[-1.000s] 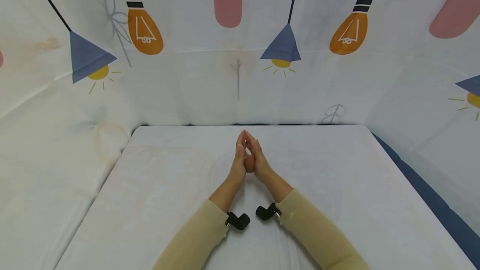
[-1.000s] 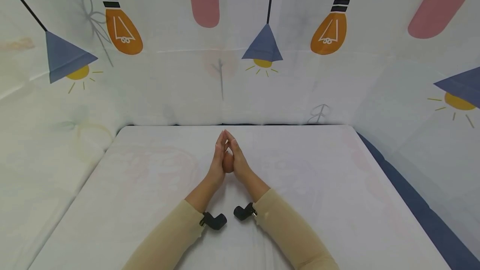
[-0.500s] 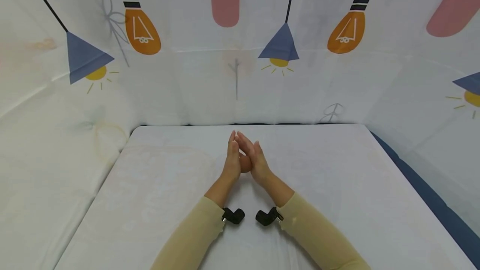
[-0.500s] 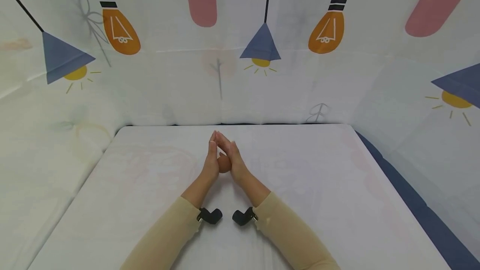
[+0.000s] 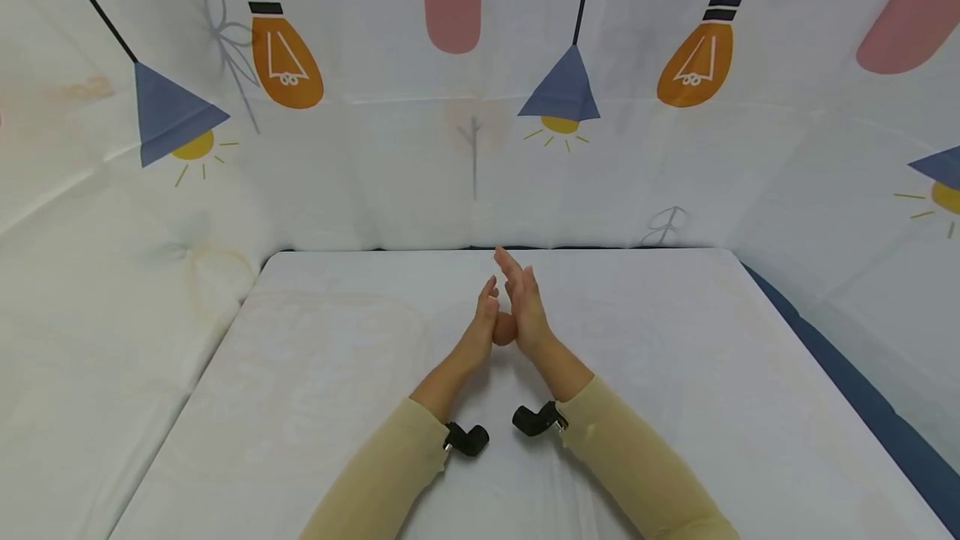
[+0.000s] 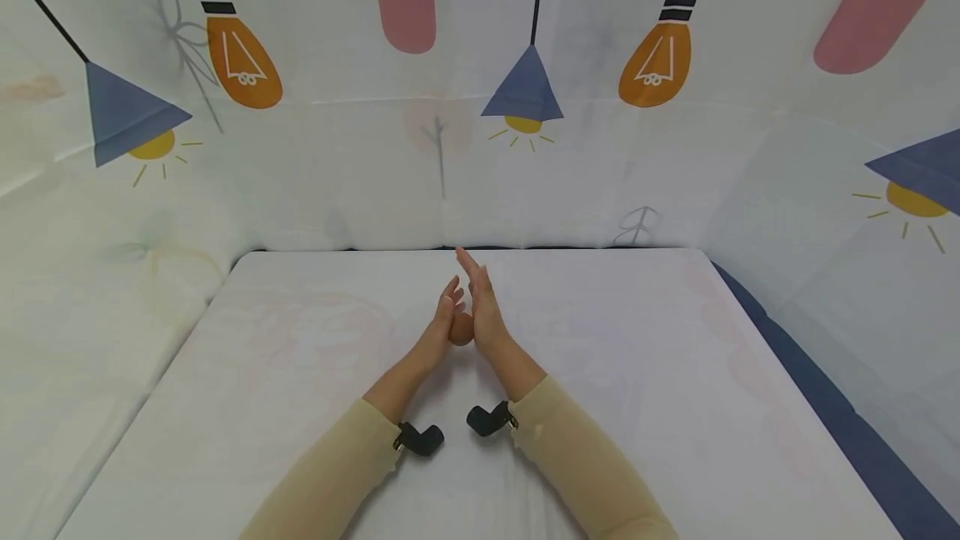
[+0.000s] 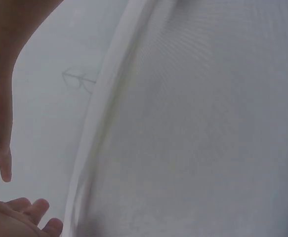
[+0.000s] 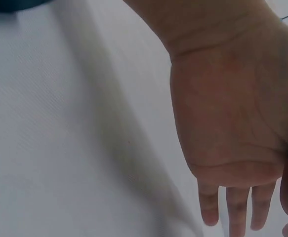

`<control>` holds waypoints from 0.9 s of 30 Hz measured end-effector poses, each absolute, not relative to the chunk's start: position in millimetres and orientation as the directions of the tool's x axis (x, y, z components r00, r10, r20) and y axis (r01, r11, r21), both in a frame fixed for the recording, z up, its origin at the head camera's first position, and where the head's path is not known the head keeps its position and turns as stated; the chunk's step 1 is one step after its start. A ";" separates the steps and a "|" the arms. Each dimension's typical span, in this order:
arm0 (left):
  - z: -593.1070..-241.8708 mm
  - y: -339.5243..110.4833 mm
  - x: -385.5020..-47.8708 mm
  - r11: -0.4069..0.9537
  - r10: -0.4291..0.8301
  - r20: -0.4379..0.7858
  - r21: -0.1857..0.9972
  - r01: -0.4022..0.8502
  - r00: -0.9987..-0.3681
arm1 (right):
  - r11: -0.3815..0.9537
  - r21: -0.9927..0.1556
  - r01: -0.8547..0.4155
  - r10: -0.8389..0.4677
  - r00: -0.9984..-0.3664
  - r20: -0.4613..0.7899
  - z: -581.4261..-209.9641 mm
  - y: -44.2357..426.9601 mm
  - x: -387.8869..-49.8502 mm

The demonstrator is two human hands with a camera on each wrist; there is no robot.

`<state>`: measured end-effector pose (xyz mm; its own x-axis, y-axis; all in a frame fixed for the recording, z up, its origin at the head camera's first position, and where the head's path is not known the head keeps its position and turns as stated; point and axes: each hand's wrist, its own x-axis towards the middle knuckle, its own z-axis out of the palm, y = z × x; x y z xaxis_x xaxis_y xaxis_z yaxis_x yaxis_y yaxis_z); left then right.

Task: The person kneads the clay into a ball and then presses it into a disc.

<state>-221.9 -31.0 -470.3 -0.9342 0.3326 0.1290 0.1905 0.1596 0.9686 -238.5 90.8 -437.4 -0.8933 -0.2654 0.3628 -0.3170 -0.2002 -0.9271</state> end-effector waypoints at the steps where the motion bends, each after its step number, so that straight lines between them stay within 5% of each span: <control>1: -471.1 -31.0 -221.6 0.133 0.343 0.127 0.974 0.182 -0.931 | -0.190 -0.930 -0.316 -0.256 -0.898 0.357 -437.1 90.7 -239.8; 12: -467.6 -29.5 -213.8 -0.063 0.322 0.194 0.981 0.183 -0.927 | 0.013 -0.969 -0.246 -0.262 -0.936 0.234 -450.0 91.0 -257.3; 27: -456.5 -19.5 -216.5 -0.030 -0.025 0.384 0.922 0.385 -0.923 | 0.017 -0.977 -0.213 -0.421 -0.888 0.186 -456.5 79.4 -238.3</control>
